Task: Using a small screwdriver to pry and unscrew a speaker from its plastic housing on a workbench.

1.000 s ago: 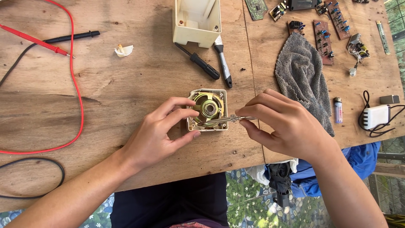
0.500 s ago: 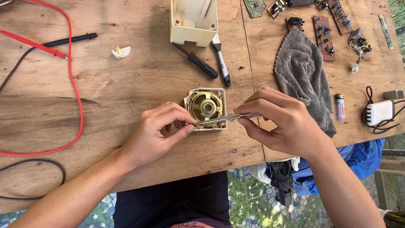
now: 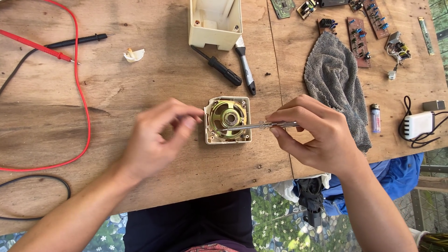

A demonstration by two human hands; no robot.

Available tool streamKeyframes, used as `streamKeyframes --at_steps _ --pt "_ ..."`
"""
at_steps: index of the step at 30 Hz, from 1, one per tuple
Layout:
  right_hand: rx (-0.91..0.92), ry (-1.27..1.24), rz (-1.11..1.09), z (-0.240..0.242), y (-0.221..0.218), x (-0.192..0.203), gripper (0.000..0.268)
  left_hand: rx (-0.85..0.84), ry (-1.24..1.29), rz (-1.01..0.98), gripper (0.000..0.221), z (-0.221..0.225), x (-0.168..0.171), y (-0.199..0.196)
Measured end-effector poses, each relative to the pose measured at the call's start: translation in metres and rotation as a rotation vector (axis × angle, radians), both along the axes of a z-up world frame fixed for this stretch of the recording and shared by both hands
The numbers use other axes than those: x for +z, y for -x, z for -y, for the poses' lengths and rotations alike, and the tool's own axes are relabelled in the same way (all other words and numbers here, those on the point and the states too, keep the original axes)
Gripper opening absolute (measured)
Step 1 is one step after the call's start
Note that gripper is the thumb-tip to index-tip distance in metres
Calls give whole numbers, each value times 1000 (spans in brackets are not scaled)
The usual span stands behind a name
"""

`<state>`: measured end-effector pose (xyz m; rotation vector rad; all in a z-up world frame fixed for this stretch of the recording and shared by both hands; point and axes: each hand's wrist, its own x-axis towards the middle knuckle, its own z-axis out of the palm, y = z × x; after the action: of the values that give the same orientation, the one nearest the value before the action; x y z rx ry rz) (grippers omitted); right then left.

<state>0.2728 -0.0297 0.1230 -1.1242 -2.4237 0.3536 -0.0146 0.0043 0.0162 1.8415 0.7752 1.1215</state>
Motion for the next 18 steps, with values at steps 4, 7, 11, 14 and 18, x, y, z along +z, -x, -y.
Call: streamKeyframes --at_steps 4,7,11,14,18 --pt "-86 -14 -48 9 -7 -13 11 182 -157 -113 17 -11 2 21" --pt "-214 -6 -62 16 -22 -36 12 170 -210 -292 16 -15 -8 28" --pt "-177 12 -146 24 -32 -67 9 69 -216 -528 32 -19 -20 20" --pt "-204 3 -197 37 -30 -81 8 56 -255 -611 31 -24 -21 13" --pt "-387 27 -450 60 -7 -79 15 86 -254 -599 22 -24 -21 11"
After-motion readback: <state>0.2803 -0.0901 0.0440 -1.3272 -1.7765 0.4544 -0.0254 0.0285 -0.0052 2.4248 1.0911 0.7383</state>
